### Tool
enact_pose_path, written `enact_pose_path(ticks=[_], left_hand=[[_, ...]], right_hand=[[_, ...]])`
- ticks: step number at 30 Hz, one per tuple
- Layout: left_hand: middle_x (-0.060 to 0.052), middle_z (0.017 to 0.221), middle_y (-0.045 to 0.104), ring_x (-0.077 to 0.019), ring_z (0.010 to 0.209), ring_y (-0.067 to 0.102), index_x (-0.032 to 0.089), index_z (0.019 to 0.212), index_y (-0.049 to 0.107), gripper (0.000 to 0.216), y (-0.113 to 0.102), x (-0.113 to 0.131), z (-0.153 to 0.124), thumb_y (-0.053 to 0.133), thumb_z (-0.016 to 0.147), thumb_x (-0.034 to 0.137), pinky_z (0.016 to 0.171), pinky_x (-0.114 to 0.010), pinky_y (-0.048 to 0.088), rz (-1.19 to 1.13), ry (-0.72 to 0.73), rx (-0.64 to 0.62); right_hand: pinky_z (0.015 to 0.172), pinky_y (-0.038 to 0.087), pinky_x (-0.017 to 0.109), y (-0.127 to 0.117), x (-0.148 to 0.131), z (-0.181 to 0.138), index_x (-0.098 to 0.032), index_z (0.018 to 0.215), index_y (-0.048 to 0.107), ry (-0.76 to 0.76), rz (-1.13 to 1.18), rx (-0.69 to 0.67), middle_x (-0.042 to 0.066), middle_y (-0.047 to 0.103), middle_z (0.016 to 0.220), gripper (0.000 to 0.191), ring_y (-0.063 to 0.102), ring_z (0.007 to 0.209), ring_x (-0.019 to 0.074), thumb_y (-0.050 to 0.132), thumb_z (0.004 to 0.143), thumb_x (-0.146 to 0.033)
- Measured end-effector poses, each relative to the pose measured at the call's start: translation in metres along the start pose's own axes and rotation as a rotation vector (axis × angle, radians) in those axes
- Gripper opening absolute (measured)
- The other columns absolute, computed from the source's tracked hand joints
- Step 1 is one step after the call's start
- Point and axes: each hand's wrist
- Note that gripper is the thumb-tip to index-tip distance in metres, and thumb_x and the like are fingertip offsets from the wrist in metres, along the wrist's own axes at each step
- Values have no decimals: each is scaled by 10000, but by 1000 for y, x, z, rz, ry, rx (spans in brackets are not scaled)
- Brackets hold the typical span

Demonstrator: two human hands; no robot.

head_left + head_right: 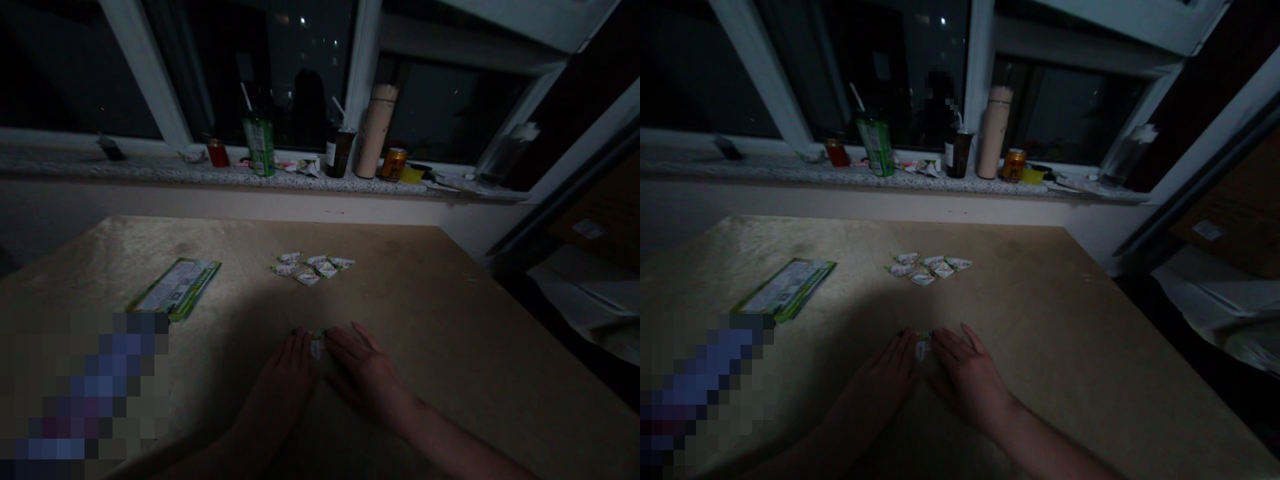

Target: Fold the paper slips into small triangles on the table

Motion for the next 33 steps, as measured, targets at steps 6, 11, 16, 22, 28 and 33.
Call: enact_pose_path(ticks=[6,11,16,22,28,33], left_hand=[[-190,1285,551,-288,1136,558,51,1249,549,435,-3,-6,0,437,914,305,940,-392,446,-111,20,15],[-185,1283,553,-296,1160,527,63,1244,557,459,-6,-10,-2,429,920,361,972,-425,403,-184,17,30],[-137,1304,534,-265,1190,479,109,1309,487,486,-13,-23,-4,488,892,358,1016,-422,358,-307,59,9],[-125,1319,491,-269,1208,438,150,1381,386,532,-15,-30,-4,488,892,333,1065,-523,251,-395,69,-28],[-111,1284,534,-268,1188,457,140,1317,478,483,-22,-27,1,506,883,351,1087,-509,212,-387,34,-55],[-118,1360,469,-278,1235,415,134,1337,452,494,-21,-30,0,476,898,359,1076,-504,239,-336,76,-40]], right_hand=[[1060,312,449,-5,-4,2,-168,1341,426,29,-12,-40,123,505,1341,487,447,1239,234,507,880,-302],[1106,177,527,-8,-3,6,-167,1386,355,-15,-56,-85,134,507,1314,574,429,1240,252,504,881,-395],[1114,152,539,-5,-3,13,-153,1380,365,-20,-99,-74,128,539,1233,643,480,1156,258,542,842,-458],[1128,108,548,-5,-6,18,-126,1349,408,-57,-166,-33,146,535,1232,658,486,1140,280,525,836,-522],[1138,117,533,-7,-8,24,-114,1306,465,-122,-211,-9,156,548,1224,697,455,1193,294,532,804,-594],[1090,134,598,-10,9,15,-220,1337,455,-59,-197,-17,138,407,1406,551,319,1317,305,538,852,-469]])
Point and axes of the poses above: each hand's wrist, its own z-axis towards the middle knuckle, its own y-axis out of the palm, x = y × z
